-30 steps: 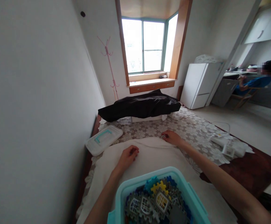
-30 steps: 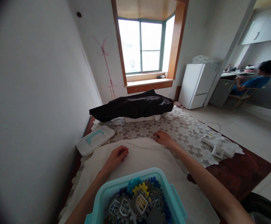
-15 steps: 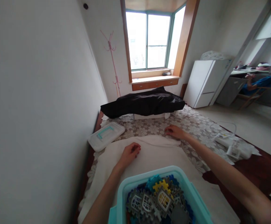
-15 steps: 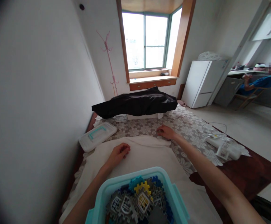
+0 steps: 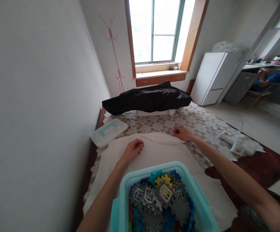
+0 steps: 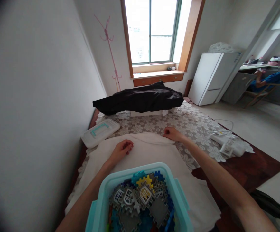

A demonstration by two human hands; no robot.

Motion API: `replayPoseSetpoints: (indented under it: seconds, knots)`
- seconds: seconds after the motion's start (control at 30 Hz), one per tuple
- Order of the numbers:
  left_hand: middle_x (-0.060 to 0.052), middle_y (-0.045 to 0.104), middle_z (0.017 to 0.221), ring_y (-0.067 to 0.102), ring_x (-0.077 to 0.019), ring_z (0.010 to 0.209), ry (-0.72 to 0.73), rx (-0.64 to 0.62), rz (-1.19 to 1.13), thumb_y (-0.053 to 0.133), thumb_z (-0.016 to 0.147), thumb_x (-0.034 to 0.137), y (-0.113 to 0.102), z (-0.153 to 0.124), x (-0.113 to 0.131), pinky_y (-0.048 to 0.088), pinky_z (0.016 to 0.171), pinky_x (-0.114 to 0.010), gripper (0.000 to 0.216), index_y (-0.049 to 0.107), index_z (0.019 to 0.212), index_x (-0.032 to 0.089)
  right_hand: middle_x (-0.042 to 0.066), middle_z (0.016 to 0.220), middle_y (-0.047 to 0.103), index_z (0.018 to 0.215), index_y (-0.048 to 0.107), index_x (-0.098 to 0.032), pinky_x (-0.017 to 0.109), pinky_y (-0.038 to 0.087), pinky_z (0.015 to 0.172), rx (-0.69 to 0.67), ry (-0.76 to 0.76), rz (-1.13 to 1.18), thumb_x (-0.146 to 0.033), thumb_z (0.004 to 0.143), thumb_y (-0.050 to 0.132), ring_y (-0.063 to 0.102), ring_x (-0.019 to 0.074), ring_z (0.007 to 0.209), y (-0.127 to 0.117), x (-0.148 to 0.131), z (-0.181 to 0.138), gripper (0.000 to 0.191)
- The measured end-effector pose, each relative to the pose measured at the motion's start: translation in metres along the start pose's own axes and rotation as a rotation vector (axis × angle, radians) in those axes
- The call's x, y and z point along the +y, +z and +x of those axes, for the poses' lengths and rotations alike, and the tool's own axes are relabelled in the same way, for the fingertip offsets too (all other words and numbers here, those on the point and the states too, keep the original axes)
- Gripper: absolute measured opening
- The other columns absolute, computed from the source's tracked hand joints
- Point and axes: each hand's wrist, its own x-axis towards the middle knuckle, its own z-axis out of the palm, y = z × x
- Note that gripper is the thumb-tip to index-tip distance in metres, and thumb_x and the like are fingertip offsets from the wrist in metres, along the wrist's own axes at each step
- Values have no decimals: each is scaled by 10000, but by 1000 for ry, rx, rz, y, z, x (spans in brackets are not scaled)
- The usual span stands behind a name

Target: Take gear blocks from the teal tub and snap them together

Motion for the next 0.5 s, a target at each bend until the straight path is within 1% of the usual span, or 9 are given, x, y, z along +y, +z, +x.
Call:
replayPoseSetpoints:
  seconds: [0.07, 0.1, 0.13, 0.2, 0.27, 0.33, 0.4, 0.43, 0.5]
  knots:
    - [-38, 665, 832, 600, -163, 710, 1, 2, -8, 675, 843, 460, 0, 0, -1, 501, 580, -260, 310, 663, 972, 178, 39, 835, 721, 922, 686, -174, 262, 475, 694, 65, 79, 105, -311, 831, 679, 637, 182, 741, -3, 12, -4, 165]
    - [-36, 663, 825, 600, -163, 707, 2, 3, -11, 674, 843, 460, 0, 0, -1, 503, 582, -262, 310, 663, 971, 178, 38, 830, 722, 944, 687, -173, 260, 471, 686, 105, 118, 114, -297, 830, 671, 643, 182, 738, -7, 20, -7, 169]
    - [-36, 663, 822, 600, -163, 706, 6, 5, -12, 675, 843, 459, 0, 0, -1, 504, 582, -263, 310, 664, 970, 177, 45, 834, 724, 956, 691, -172, 264, 470, 691, 138, 159, 88, -275, 826, 666, 650, 187, 747, -12, 28, -11, 168]
    - [-36, 664, 814, 599, -163, 701, 12, 9, -6, 677, 844, 457, 0, -1, 0, 505, 581, -266, 307, 670, 968, 176, 76, 857, 729, 938, 706, -164, 292, 480, 731, 172, 232, -45, -255, 825, 664, 664, 213, 790, -23, 44, -20, 151]
    - [-34, 662, 801, 596, -163, 691, 14, 13, 7, 677, 846, 454, 1, -1, 3, 505, 582, -268, 302, 677, 963, 175, 128, 972, 735, 950, 723, -155, 339, 497, 818, 227, 243, -197, -277, 846, 668, 676, 257, 897, -31, 51, -31, 169]
    - [-40, 670, 814, 602, -165, 697, 14, 16, 21, 674, 847, 448, 1, -1, 5, 509, 588, -271, 298, 681, 965, 174, 168, 1126, 711, 1000, 730, -154, 393, 495, 930, 326, 151, -294, -295, 893, 639, 662, 301, 1050, -33, 45, -42, 199]
    - [-51, 682, 847, 610, -169, 712, 15, 13, 27, 669, 846, 445, 1, -1, 6, 511, 591, -273, 303, 679, 976, 172, 163, 1171, 698, 1042, 728, -166, 418, 489, 994, 384, -21, -300, -280, 958, 563, 645, 304, 1124, -26, 24, -52, 218]
    - [-55, 686, 863, 613, -171, 718, 16, 11, 29, 666, 847, 445, 1, -1, 6, 512, 592, -273, 307, 677, 983, 170, 145, 1134, 710, 1045, 728, -178, 411, 500, 993, 362, -118, -266, -272, 990, 517, 655, 287, 1103, -19, 9, -57, 237]
    - [-58, 685, 874, 615, -173, 723, 15, 8, 36, 661, 849, 445, 0, 0, 5, 510, 593, -273, 312, 676, 992, 169, 116, 1094, 727, 1078, 733, -201, 375, 526, 970, 227, -318, -175, -271, 1043, 453, 679, 244, 1052, 2, -27, -67, 290]
